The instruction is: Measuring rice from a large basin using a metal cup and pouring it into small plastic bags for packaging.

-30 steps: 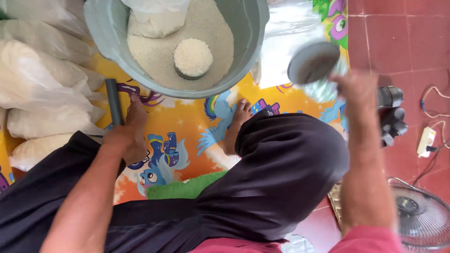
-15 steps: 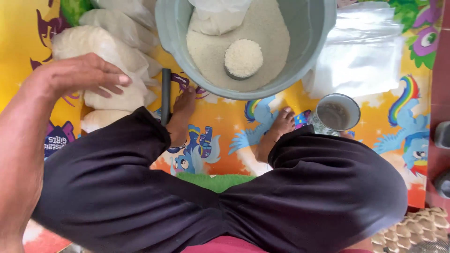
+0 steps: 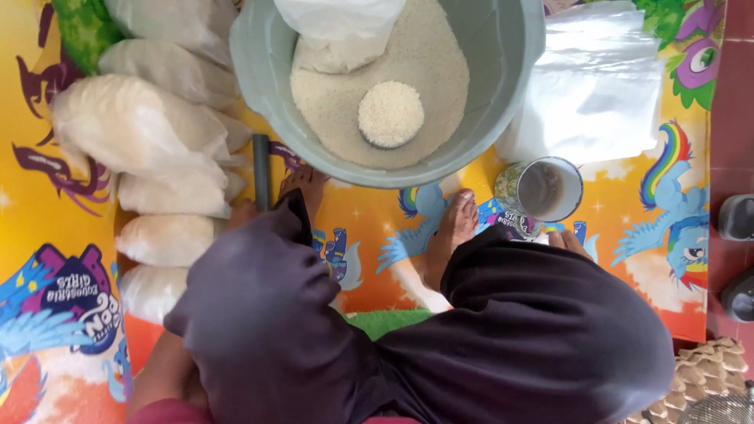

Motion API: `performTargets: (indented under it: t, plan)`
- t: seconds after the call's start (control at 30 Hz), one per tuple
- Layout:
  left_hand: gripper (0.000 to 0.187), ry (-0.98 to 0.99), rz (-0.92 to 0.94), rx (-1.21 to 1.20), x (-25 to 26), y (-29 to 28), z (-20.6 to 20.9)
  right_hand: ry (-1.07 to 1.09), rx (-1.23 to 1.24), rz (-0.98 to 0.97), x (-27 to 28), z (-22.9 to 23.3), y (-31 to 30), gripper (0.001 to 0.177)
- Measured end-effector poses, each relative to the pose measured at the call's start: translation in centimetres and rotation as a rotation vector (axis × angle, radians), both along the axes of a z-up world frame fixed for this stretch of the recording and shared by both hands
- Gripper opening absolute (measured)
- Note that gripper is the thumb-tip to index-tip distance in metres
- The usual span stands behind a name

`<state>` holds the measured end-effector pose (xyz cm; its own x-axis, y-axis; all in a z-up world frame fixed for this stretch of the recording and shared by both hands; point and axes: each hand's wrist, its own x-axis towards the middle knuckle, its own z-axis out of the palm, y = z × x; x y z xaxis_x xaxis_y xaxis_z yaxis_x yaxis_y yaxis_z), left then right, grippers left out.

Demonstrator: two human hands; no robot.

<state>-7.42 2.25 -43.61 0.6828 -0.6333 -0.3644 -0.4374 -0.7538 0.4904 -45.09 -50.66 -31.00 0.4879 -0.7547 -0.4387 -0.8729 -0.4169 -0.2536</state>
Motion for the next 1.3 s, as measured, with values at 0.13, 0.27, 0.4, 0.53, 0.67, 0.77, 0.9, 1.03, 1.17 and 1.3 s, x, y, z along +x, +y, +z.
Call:
performTargets:
  t: [0.13,0.27,0.4,0.53,0.67,0.77,0.9,1.03,1.17,1.3]
  plan:
    - [0.064,0.06,0.273,0.148,-1.2,5.7,-0.7,-0.013,0.03,-0.087,-0.4,-0.7,-0.8,0.027]
    - [0.057,-0.021,0.423,0.436,1.3,4.7,-4.9,-0.041,0.065,-0.164,0.3,-0.8,-0.5,0.027]
    - [0.037,-0.263,0.363,0.367,0.7,5.3,-8.1,-0.058,0.109,-0.225,1.1,0.0,0.5,0.029]
    - [0.043,-0.236,0.38,0.331,-1.6,6.4,-4.2,-0.079,0.154,-0.247,2.9,1.0,1.6,0.03]
    - [0.041,0.179,0.457,0.216,-3.4,7.6,5.4,-0.553,-0.074,-0.206,6.7,5.0,2.6,0.017]
    - [0.039,0.218,0.5,0.124,-5.9,9.1,12.3,-0.851,-0.066,-0.22,9.1,8.6,4.2,0.02]
    - [0.042,0.253,0.617,-0.049,-5.8,7.8,22.4,-1.066,-0.05,-0.159,10.7,12.5,5.2,0.024]
    - [0.049,0.089,0.621,-0.202,-4.8,6.8,28.9,-1.038,-0.025,-0.106,11.4,19.6,8.0,0.023]
    - [0.053,0.007,0.568,-0.121,-3.0,5.5,34.8,-1.046,-0.083,-0.069,10.4,21.5,8.5,0.025]
    - [0.047,-0.145,0.468,-0.268,-1.4,4.1,38.5,-0.904,-0.009,-0.045,9.0,19.1,8.8,0.029]
